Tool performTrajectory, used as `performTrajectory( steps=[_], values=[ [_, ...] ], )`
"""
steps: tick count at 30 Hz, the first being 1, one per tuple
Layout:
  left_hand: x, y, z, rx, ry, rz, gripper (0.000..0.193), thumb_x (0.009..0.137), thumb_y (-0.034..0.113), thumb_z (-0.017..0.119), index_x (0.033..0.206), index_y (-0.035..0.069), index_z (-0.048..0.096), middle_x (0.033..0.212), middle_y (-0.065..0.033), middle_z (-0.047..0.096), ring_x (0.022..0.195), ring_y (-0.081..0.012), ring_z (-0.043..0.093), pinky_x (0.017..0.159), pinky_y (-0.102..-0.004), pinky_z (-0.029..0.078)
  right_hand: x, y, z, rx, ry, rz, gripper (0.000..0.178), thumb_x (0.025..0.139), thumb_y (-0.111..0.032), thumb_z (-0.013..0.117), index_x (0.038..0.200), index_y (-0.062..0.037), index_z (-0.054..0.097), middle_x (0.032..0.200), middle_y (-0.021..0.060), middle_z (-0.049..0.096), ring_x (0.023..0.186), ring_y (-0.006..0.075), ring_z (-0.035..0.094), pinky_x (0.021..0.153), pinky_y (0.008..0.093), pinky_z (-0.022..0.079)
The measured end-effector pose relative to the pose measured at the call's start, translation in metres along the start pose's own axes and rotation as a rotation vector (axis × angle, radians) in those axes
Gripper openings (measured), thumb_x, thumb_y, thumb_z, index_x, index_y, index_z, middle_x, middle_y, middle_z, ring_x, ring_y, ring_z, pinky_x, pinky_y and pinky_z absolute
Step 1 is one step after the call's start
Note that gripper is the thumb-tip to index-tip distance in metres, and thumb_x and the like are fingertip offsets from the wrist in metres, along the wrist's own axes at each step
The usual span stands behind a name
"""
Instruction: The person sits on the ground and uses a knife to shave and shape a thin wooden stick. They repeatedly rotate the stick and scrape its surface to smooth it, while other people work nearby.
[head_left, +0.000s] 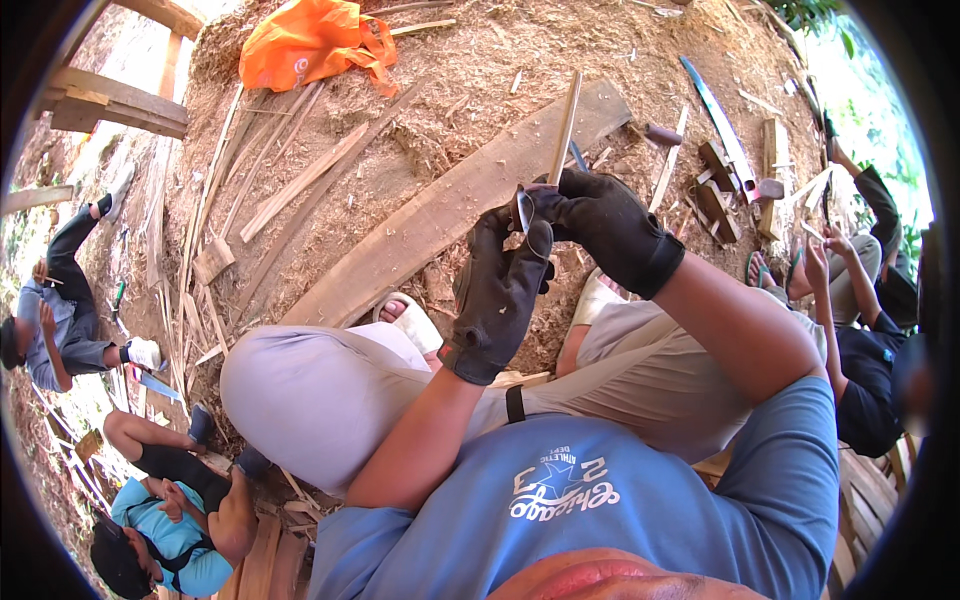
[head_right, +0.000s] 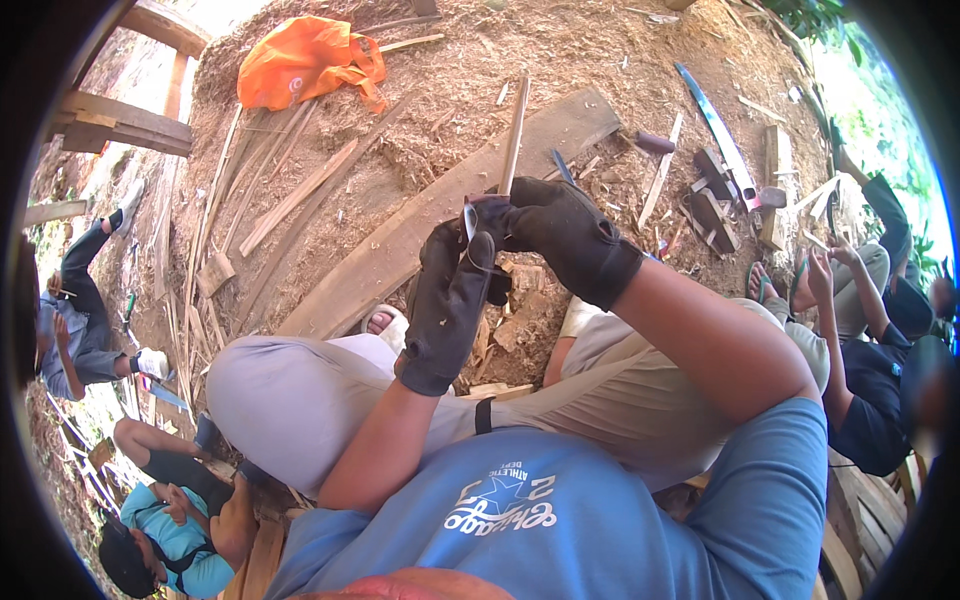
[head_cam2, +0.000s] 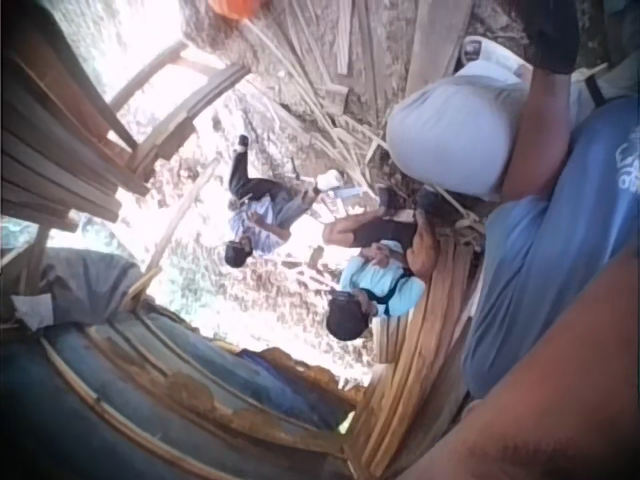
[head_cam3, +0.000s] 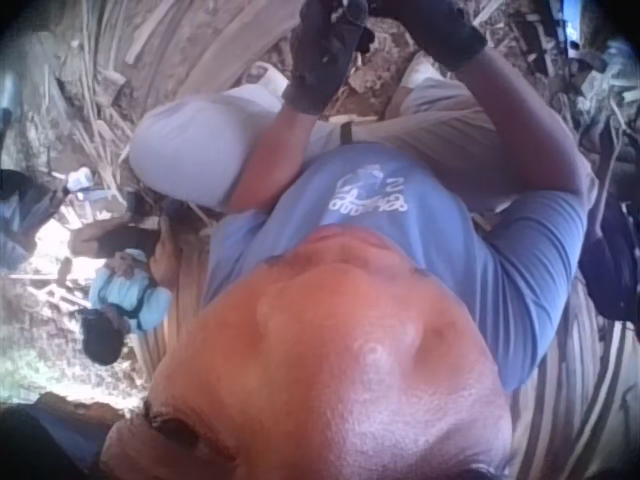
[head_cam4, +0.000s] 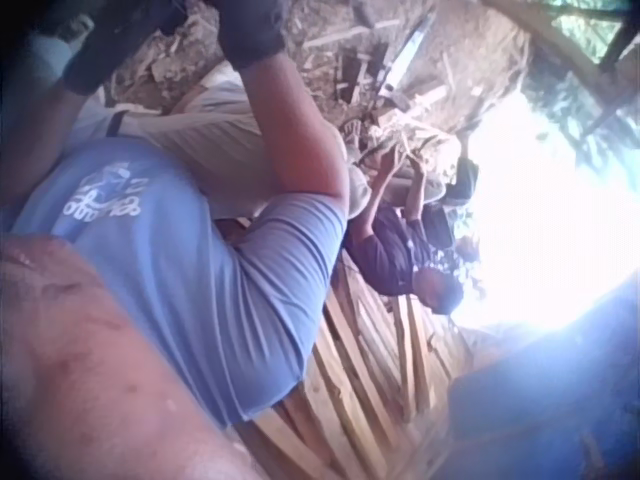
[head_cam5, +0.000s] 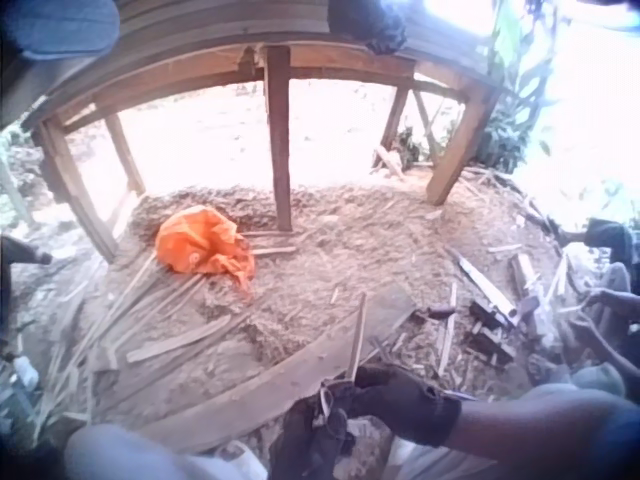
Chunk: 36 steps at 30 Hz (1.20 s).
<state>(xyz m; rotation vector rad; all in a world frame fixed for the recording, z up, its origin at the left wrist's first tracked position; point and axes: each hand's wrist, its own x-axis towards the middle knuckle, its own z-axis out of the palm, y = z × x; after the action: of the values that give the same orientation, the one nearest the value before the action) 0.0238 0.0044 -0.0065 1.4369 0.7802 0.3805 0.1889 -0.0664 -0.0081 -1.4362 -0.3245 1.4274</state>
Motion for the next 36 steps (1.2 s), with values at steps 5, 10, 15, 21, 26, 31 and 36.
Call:
performTrajectory(
  steps=[5, 10, 15, 21, 26, 31, 36],
  values=[
    [-0.01, -0.004, -0.004, -0.095, -0.048, -0.127, 0.035, 0.11, 0.032, 0.057, 0.128, 0.003, 0.061, 0.106, -0.0077, 0.071, 0.073, -0.0105, 0.068, 0.063, -0.0289, 0.054, -0.001, -0.012, -0.009, -0.046, 0.006, -0.032, 0.031, 0.107, -0.022, 0.061, 0.126, 0.0024, 0.067, 0.113, 0.0071, 0.072, 0.107, 0.0163, 0.068, 0.096, 0.032, 0.054],
    [-0.019, -0.009, -0.007, -0.272, -0.224, -0.332, 0.033, 0.11, 0.031, 0.054, 0.122, 0.002, 0.064, 0.076, 0.001, 0.06, 0.055, -0.0039, 0.048, 0.049, -0.0238, 0.038, -0.001, -0.016, -0.013, 0.036, 0.002, -0.09, 0.032, 0.11, -0.025, 0.056, 0.125, 0.002, 0.066, 0.106, 0.0063, 0.07, 0.103, 0.0189, 0.067, 0.094, 0.0335, 0.053],
    [-0.023, -0.019, -0.004, -0.164, -0.19, -0.19, 0.03, 0.111, 0.028, 0.05, 0.117, 0.004, 0.066, 0.075, 0.0022, 0.058, 0.061, -0.0041, 0.048, 0.054, -0.0241, 0.039, -0.002, -0.001, -0.002, 0.196, 0.021, -0.075, 0.031, 0.111, -0.025, 0.054, 0.127, -0.0011, 0.064, 0.109, 0.0071, 0.069, 0.104, 0.0199, 0.067, 0.096, 0.0358, 0.054],
    [-0.024, -0.008, -0.01, 0.007, -0.214, -0.171, 0.03, 0.111, 0.026, 0.049, 0.117, 0.003, 0.067, 0.093, -0.0031, 0.069, 0.078, -0.0077, 0.061, 0.069, -0.0277, 0.051, -0.009, -0.004, 0.013, 0.128, -0.024, -0.076, 0.028, 0.111, -0.027, 0.052, 0.124, -0.0057, 0.064, 0.11, 0.0072, 0.071, 0.1, 0.0173, 0.068, 0.089, 0.033, 0.056],
    [-0.023, -0.032, -0.013, -0.53, -0.252, -0.406, 0.033, 0.111, 0.033, 0.05, 0.114, 0.005, 0.067, 0.086, -0.0011, 0.067, 0.073, -0.008, 0.061, 0.066, -0.0271, 0.051, -0.013, -0.002, 0.02, 0.089, -0.05, 0.063, 0.029, 0.11, -0.031, 0.053, 0.123, -0.0077, 0.064, 0.11, 0.0055, 0.071, 0.094, 0.0148, 0.067, 0.079, 0.0289, 0.056],
    [-0.022, -0.012, -0.011, -0.253, -0.215, -0.267, 0.036, 0.111, 0.033, 0.049, 0.114, 0.002, 0.065, 0.085, -0.0061, 0.071, 0.074, -0.0187, 0.068, 0.068, -0.0351, 0.054, -0.012, 0.0, 0.02, 0.085, -0.029, -0.184, 0.029, 0.11, -0.025, 0.054, 0.124, -0.002, 0.063, 0.11, 0.0079, 0.069, 0.096, 0.0182, 0.066, 0.089, 0.0337, 0.055],
    [-0.034, -0.019, -0.004, 0.346, -0.15, 0.105, 0.034, 0.11, 0.028, 0.047, 0.116, 0.0, 0.063, 0.09, -0.0174, 0.074, 0.08, -0.0351, 0.071, 0.074, -0.0459, 0.055, 0.008, -0.04, -0.02, 0.147, 0.206, -0.372, 0.035, 0.108, -0.033, 0.055, 0.12, -0.0022, 0.066, 0.103, 0.006, 0.067, 0.102, 0.0189, 0.065, 0.093, 0.0361, 0.052]
  ],
)
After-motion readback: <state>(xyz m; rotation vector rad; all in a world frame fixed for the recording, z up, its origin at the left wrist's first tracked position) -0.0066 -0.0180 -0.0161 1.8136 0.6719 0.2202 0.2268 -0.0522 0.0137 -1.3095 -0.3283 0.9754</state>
